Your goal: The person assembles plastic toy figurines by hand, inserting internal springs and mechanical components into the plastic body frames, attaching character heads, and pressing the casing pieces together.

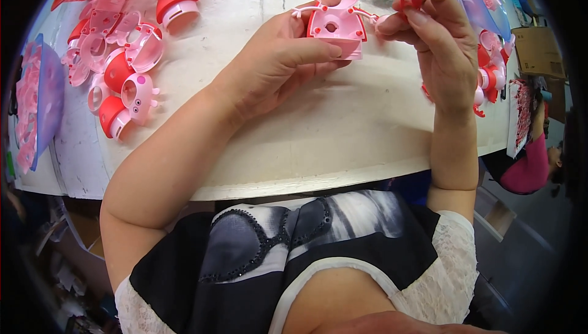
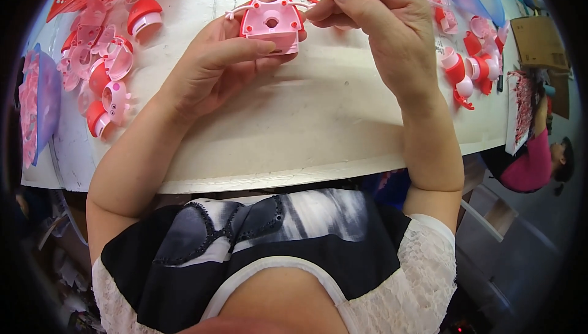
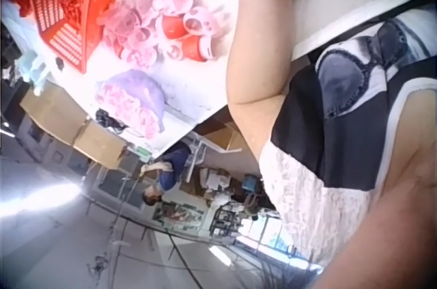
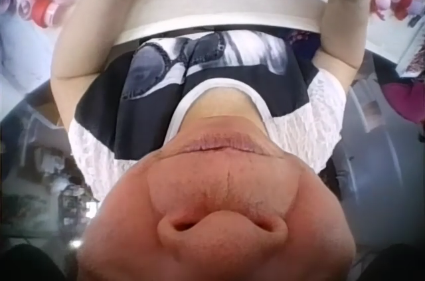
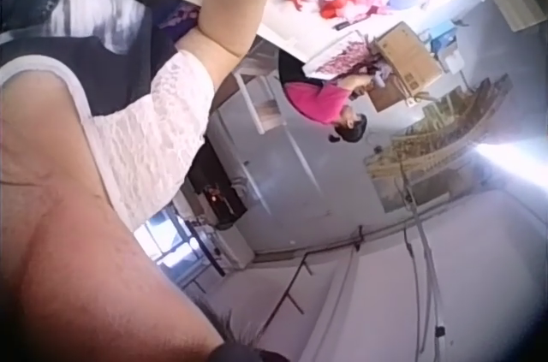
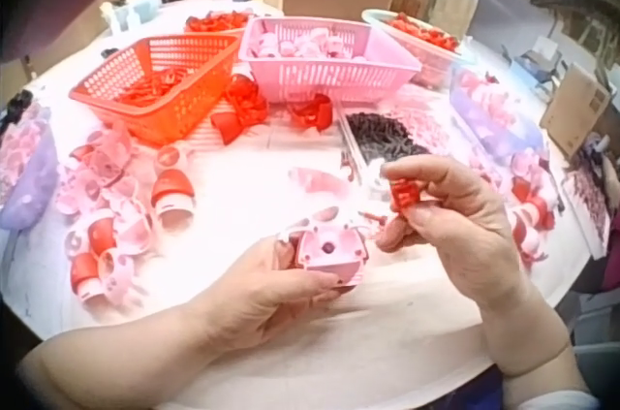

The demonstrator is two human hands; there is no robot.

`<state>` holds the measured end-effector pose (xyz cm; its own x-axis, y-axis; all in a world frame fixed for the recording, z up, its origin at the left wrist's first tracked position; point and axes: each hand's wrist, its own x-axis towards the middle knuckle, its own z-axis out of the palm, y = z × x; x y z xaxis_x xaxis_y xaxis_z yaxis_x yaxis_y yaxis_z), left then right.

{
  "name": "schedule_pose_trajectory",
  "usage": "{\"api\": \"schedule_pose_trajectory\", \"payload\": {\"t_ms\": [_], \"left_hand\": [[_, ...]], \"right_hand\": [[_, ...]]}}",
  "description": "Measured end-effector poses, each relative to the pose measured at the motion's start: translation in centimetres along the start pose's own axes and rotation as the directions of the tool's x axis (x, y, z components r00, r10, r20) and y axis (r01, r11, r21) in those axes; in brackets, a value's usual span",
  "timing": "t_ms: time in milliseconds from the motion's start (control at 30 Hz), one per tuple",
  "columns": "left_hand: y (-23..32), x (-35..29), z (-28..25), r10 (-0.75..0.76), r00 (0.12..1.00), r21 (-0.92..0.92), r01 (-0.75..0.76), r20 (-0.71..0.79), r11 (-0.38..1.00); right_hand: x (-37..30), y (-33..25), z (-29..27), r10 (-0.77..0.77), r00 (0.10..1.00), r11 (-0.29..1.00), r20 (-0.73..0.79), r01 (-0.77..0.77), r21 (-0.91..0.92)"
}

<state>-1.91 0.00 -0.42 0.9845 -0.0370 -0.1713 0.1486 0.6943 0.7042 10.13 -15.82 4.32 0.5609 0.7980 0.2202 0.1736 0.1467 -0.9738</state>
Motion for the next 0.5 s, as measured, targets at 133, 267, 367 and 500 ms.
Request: {"api": "schedule_pose_trajectory", "payload": {"t_ms": [133, 267, 367, 500], "left_hand": [[-0.2, 0.1, 0.0, -0.002, 1.000, 0.014, 0.002, -0.011, 1.000], [-0.2, 0.2, -0.1, -0.017, 0.999, 0.071, 0.014, 0.036, 0.997], [-0.1, 0.1, 0.2, -0.009, 0.998, 0.091, 0.004, 0.054, 0.996], [-0.5, 0.0, 0.3, 0.072, 0.995, -0.023, -0.074, -0.072, 0.997]], "right_hand": [[-0.5, -1.6, 1.6, 0.305, 0.933, 0.946, -0.190, -0.275, 0.169], [-0.3, -1.5, 1.1, 0.383, 0.918, 0.910, -0.099, -0.357, 0.212], [-0.5, -0.7, 0.4, 0.285, 0.957, 0.958, -0.057, -0.287, -0.013], [-0.7, 0.6, 0.1, -0.029, 0.993, 0.871, 0.114, 0.081, -0.484]]}}
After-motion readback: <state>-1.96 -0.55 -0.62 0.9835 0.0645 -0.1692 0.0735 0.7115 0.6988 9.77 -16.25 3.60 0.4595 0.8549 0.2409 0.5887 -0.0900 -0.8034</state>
